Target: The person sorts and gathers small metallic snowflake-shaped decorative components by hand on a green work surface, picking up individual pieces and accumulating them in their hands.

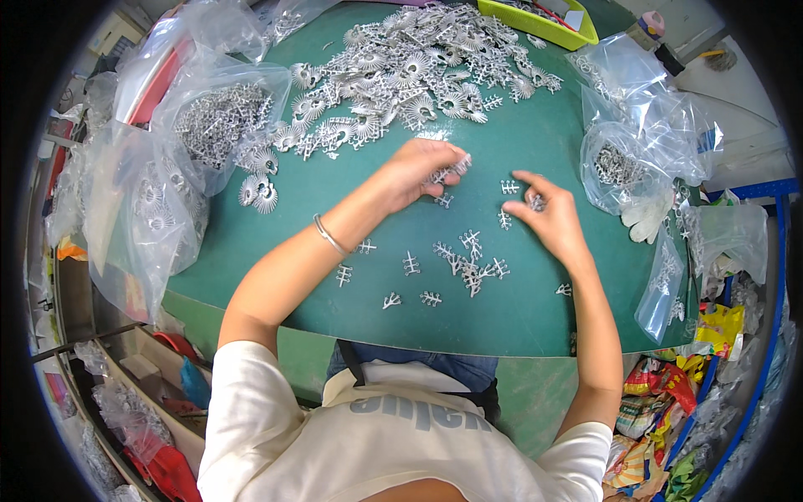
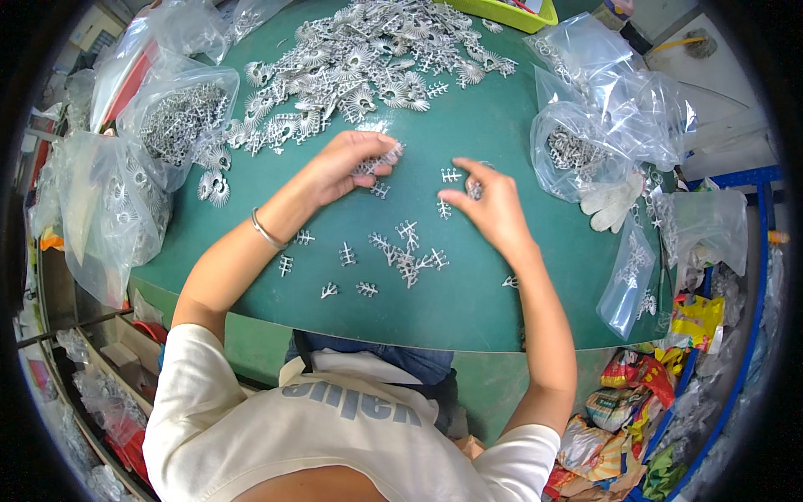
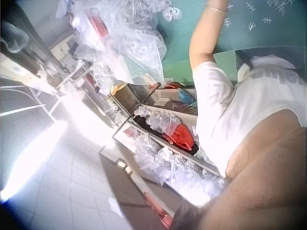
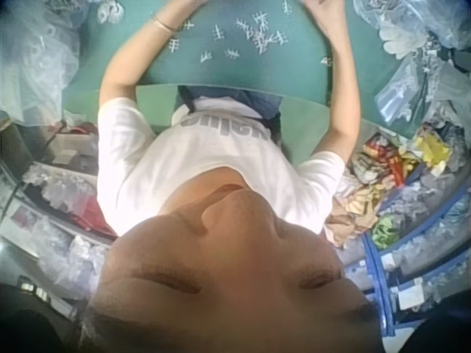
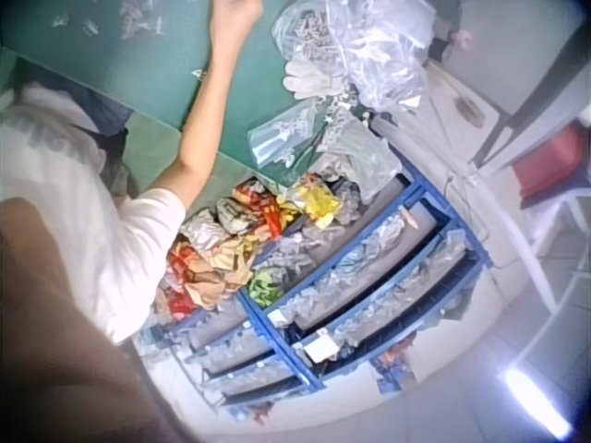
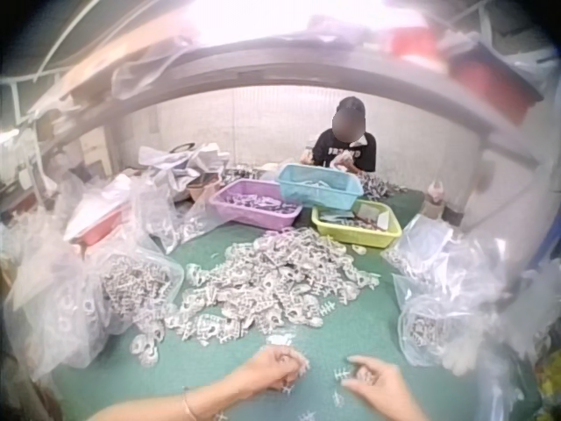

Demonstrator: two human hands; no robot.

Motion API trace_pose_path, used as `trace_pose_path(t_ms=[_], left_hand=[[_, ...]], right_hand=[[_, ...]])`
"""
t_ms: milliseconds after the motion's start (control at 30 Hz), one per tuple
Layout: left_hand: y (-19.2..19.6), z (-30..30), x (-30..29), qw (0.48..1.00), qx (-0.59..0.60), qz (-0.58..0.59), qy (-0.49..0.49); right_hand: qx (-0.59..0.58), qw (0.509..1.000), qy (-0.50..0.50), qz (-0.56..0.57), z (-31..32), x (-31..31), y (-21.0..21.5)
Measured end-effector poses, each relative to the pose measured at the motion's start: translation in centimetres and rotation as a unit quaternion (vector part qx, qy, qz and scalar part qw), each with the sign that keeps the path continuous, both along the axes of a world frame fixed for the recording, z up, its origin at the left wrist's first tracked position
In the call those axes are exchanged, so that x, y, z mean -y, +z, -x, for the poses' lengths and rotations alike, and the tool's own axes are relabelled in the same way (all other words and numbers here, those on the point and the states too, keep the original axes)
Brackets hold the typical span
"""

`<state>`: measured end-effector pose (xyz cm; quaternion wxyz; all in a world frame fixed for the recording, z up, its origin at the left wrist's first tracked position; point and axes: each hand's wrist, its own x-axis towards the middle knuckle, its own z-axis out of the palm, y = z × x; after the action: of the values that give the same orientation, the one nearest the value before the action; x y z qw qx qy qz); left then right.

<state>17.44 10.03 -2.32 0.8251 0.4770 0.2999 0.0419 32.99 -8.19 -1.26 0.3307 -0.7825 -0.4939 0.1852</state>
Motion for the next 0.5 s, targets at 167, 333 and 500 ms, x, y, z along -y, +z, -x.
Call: trace_pose_path(t_ms=[167,333,500], left_hand=[[0.9,0.3,-1.4,0.995,0.042,0.079,0.037],[-2.5,-1.1,-1.7,0.83,0.025,-0.558,0.005],[-1.7,-1.5,-0.4,0.744,-0.047,-0.666,-0.043]], right_hand=[[0.152,0.988,-0.005,-0.012,0.8,-0.2,-1.0],[-0.261,0.963,-0.052,-0.034,-1.3,0.4,-0.8],[-0.6,0.794,0.015,-0.097,-2.0,1.2,0.1]])
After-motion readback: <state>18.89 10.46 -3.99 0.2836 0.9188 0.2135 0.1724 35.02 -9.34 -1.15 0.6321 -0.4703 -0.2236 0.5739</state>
